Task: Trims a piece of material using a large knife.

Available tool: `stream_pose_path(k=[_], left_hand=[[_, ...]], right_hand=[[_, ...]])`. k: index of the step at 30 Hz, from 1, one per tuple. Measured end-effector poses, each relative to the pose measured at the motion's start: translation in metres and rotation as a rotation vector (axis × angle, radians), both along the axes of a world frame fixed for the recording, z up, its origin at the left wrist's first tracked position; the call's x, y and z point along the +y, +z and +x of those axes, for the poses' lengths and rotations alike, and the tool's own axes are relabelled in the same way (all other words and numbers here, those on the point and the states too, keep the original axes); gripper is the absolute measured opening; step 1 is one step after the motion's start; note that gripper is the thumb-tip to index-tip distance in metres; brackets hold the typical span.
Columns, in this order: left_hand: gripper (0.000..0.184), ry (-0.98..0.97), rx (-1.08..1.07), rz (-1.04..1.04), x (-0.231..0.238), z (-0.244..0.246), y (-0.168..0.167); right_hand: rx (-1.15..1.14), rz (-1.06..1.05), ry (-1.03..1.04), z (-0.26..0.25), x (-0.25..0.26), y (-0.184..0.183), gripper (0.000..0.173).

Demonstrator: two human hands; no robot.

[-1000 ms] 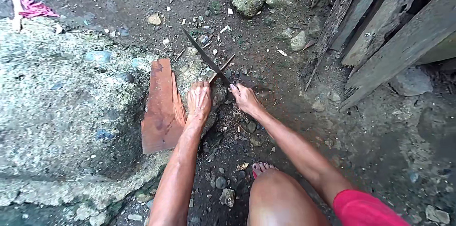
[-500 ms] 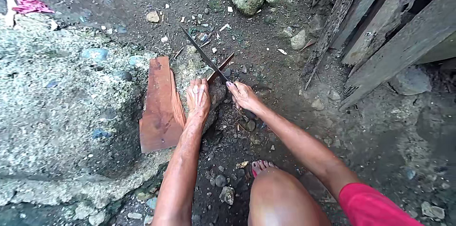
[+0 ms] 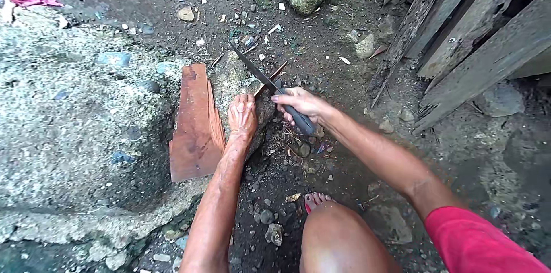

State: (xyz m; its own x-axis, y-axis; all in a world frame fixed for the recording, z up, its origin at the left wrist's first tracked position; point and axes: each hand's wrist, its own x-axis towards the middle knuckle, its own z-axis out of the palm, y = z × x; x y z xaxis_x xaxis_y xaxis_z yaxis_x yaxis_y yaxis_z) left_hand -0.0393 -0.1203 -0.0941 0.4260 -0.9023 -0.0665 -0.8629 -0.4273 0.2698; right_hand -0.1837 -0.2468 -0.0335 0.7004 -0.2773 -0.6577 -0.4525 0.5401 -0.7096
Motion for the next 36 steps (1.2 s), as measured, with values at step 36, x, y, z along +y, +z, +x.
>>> stream_pose_path(k=[36], left_hand=[[0.021, 0.073, 0.177, 0.010, 0.001, 0.014, 0.012]], right_hand=[[-0.270, -0.948, -0.097, -0.023, 0.037, 0.027, 0.038]])
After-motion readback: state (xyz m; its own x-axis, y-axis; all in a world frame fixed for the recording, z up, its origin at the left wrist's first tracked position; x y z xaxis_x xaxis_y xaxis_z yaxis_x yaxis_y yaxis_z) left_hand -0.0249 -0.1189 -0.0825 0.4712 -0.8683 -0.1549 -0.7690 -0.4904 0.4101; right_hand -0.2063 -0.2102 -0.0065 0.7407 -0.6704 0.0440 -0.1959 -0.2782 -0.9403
